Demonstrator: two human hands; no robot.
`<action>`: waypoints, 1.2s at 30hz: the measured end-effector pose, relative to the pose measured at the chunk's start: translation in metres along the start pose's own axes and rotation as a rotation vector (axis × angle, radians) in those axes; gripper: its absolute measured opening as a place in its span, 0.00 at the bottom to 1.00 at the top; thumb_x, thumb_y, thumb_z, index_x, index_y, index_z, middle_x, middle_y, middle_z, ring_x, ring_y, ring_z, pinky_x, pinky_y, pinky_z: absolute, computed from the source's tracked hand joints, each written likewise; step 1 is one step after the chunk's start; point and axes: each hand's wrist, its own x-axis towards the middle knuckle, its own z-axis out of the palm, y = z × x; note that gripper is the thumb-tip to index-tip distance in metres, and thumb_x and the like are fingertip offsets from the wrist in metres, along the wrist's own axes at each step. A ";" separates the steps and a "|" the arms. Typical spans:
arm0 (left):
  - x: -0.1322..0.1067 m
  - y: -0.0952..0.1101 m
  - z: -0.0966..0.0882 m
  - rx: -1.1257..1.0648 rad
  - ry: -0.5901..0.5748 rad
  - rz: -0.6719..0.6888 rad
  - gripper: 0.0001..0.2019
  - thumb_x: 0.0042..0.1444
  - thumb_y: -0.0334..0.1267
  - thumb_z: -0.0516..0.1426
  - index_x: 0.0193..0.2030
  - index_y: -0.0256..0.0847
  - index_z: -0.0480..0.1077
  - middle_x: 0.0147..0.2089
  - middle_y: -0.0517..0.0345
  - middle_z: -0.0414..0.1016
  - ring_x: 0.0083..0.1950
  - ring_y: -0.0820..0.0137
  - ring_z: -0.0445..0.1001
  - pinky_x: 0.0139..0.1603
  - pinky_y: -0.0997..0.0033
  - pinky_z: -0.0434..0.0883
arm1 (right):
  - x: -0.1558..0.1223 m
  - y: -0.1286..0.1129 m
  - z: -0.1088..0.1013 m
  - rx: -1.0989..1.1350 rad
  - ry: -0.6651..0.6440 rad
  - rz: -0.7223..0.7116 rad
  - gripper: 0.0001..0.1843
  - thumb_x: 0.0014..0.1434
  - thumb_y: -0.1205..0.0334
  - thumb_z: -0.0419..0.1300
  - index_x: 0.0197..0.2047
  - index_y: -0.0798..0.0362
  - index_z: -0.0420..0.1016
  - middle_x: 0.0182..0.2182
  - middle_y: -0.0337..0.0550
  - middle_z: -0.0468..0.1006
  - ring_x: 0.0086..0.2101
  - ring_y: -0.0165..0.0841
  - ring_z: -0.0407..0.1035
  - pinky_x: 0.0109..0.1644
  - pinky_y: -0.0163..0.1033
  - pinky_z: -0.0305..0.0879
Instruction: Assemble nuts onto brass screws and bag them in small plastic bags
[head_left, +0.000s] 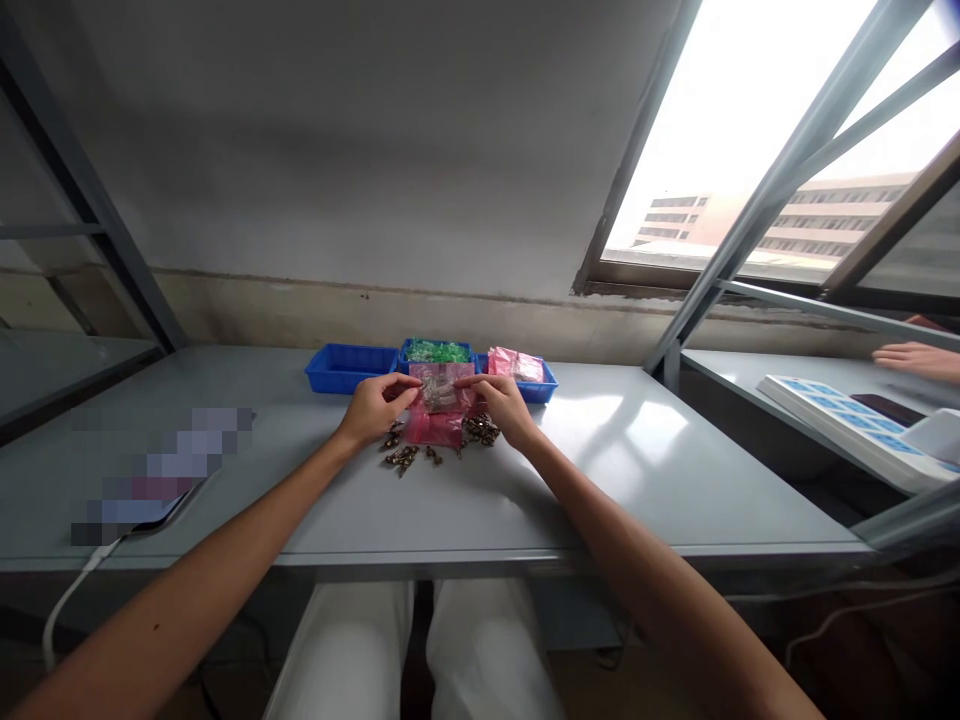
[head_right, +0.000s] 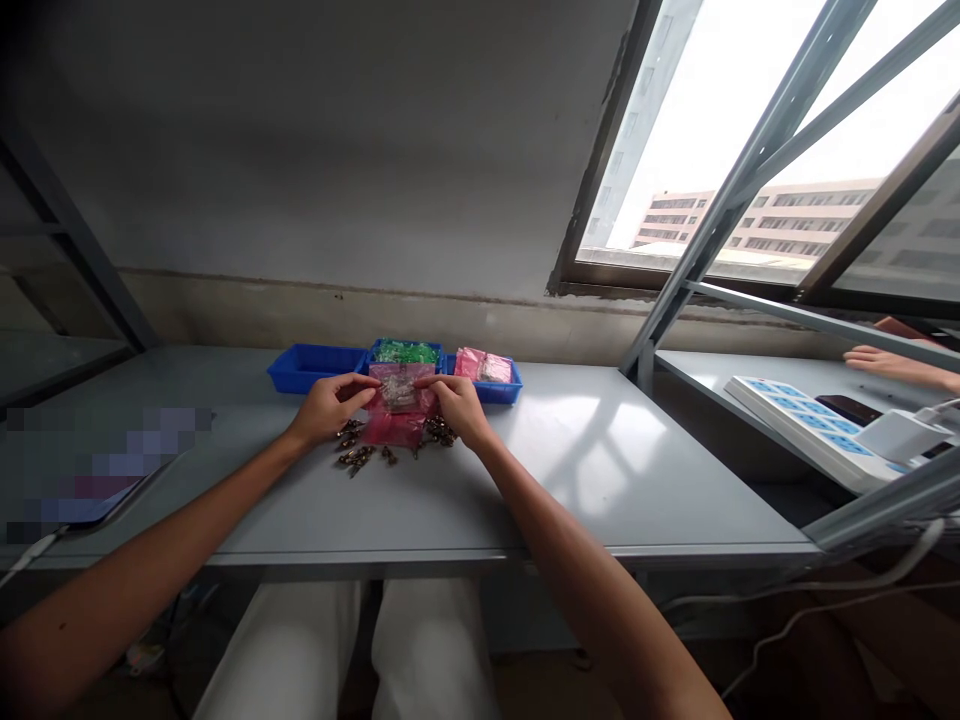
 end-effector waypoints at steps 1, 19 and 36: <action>0.000 0.000 0.000 0.003 -0.007 0.007 0.14 0.51 0.43 0.60 0.41 0.37 0.77 0.37 0.52 0.81 0.36 0.65 0.77 0.38 0.68 0.72 | -0.001 0.000 0.001 -0.013 -0.001 -0.010 0.16 0.53 0.60 0.55 0.37 0.56 0.83 0.32 0.45 0.80 0.28 0.31 0.69 0.33 0.36 0.67; -0.017 0.014 0.008 0.371 -0.484 0.358 0.16 0.49 0.43 0.64 0.45 0.44 0.76 0.54 0.52 0.73 0.55 0.58 0.70 0.58 0.58 0.64 | 0.030 0.009 -0.079 -0.814 0.528 -0.037 0.15 0.54 0.65 0.58 0.42 0.53 0.82 0.46 0.52 0.77 0.47 0.46 0.67 0.52 0.52 0.60; -0.014 0.013 0.011 0.302 -0.456 0.324 0.12 0.47 0.34 0.60 0.41 0.43 0.77 0.43 0.53 0.77 0.44 0.63 0.73 0.46 0.66 0.68 | 0.025 0.010 -0.062 -1.093 0.143 -0.239 0.24 0.69 0.56 0.47 0.31 0.52 0.79 0.35 0.47 0.81 0.36 0.36 0.71 0.41 0.37 0.57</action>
